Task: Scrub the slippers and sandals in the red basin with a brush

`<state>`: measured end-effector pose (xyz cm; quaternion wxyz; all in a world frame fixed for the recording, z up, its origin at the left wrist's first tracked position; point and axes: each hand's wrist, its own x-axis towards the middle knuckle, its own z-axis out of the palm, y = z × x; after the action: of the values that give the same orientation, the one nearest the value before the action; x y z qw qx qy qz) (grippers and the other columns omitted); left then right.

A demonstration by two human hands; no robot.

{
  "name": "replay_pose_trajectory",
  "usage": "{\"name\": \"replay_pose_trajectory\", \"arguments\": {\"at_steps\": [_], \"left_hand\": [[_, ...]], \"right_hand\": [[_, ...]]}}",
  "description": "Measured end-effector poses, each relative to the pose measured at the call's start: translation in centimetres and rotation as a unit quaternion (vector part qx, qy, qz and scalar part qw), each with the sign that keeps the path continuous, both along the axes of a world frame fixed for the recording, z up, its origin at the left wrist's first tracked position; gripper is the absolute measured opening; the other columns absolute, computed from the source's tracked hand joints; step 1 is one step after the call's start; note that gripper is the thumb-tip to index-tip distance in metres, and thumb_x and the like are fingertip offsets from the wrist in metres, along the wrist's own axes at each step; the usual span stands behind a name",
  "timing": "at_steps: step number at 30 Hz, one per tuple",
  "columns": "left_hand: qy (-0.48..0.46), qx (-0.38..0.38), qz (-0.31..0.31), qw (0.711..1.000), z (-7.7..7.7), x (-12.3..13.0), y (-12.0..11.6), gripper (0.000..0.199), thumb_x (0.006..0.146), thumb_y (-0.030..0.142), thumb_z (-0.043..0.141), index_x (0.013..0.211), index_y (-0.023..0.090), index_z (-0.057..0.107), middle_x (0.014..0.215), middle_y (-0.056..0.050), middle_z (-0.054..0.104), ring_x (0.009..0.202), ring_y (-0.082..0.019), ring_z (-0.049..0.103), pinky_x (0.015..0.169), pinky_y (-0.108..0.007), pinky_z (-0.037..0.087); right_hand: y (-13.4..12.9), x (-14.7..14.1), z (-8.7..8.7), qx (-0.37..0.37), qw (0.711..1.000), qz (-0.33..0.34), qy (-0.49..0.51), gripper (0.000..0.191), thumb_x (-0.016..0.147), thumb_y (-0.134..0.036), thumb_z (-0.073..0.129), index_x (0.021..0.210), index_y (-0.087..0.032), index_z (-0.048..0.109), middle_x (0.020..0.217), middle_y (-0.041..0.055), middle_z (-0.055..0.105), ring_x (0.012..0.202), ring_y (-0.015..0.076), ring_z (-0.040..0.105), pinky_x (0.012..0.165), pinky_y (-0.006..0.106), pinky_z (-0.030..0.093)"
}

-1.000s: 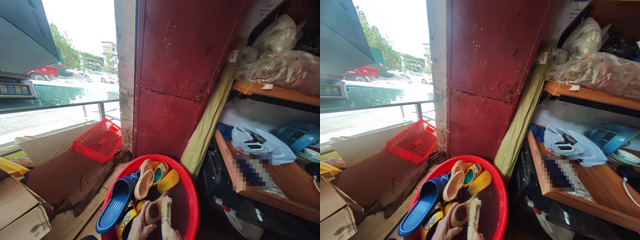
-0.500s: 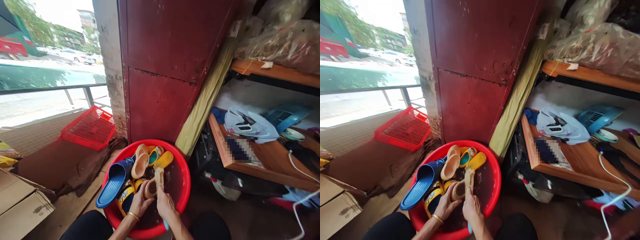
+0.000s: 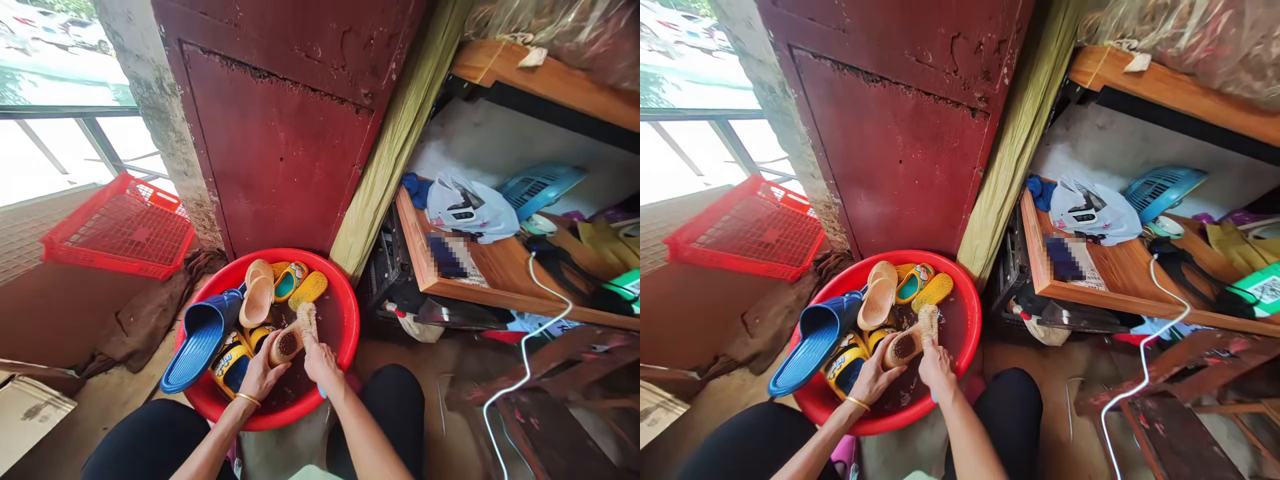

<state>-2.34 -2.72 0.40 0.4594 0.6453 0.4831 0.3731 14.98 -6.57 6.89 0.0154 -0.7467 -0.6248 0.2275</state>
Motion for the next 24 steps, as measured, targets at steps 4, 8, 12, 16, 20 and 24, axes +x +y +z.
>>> {"name": "replay_pose_trajectory", "arguments": {"at_steps": [4,8,12,16,20,24], "left_hand": [[-0.02,-0.022,0.0,1.0,-0.9,-0.1,0.4,0.078,0.069,0.036,0.074,0.141,0.021,0.047,0.134,-0.011,0.067,0.124,-0.032,0.063,0.113,-0.048,0.042],[-0.113,-0.117,0.048,0.986,-1.5,0.1,0.9,0.093,0.063,0.026,0.072,0.149,0.018,0.037,0.135,-0.013,0.065,0.124,-0.031,0.062,0.112,-0.047,0.042],[-0.161,-0.151,0.074,0.972,-2.1,0.5,0.9,0.094,0.061,0.027,0.076,0.147,0.017,0.04,0.127,-0.011,0.068,0.117,-0.03,0.065,0.109,-0.046,0.045],[-0.153,-0.132,0.082,0.976,-2.8,0.4,0.9,0.086,0.063,0.038,0.078,0.141,0.016,0.048,0.116,-0.01,0.072,0.11,-0.031,0.068,0.103,-0.048,0.05],[-0.136,-0.089,0.08,0.983,-2.0,0.3,0.9,0.079,0.063,0.038,0.076,0.136,0.017,0.053,0.122,-0.012,0.071,0.117,-0.032,0.065,0.109,-0.048,0.046],[-0.176,-0.084,0.065,0.979,-0.1,0.7,0.6,0.077,0.061,0.038,0.078,0.132,0.017,0.056,0.121,-0.011,0.072,0.119,-0.033,0.064,0.109,-0.048,0.046]], "right_hand": [[1.4,2.4,-0.9,-0.004,0.999,-0.041,-0.002,0.059,0.098,-0.012,0.028,0.156,-0.013,0.036,0.124,0.0214,0.068,0.118,0.0288,0.066,0.097,0.039,0.049],[1.4,2.4,-1.2,-0.012,0.998,-0.067,0.002,0.058,0.095,-0.008,0.03,0.153,-0.006,0.039,0.126,0.0255,0.067,0.118,0.0308,0.066,0.097,0.041,0.05],[-0.4,0.4,-0.8,-0.006,1.0,-0.01,0.021,0.058,0.097,-0.012,0.034,0.154,-0.013,0.039,0.116,0.0201,0.072,0.11,0.0291,0.07,0.092,0.039,0.052],[-4.2,-3.0,0.0,0.015,0.995,0.089,0.035,0.061,0.096,-0.015,0.034,0.157,-0.02,0.035,0.111,0.016,0.074,0.102,0.0296,0.072,0.088,0.039,0.054],[-6.4,-4.5,0.5,0.003,0.992,0.127,0.021,0.065,0.093,-0.018,0.037,0.158,-0.021,0.034,0.115,0.0166,0.072,0.103,0.0315,0.07,0.09,0.042,0.053],[-5.3,-2.7,1.2,-0.001,0.993,0.119,-0.014,0.063,0.094,-0.018,0.037,0.156,-0.03,0.038,0.118,0.0139,0.071,0.106,0.0314,0.069,0.092,0.044,0.051]]}}
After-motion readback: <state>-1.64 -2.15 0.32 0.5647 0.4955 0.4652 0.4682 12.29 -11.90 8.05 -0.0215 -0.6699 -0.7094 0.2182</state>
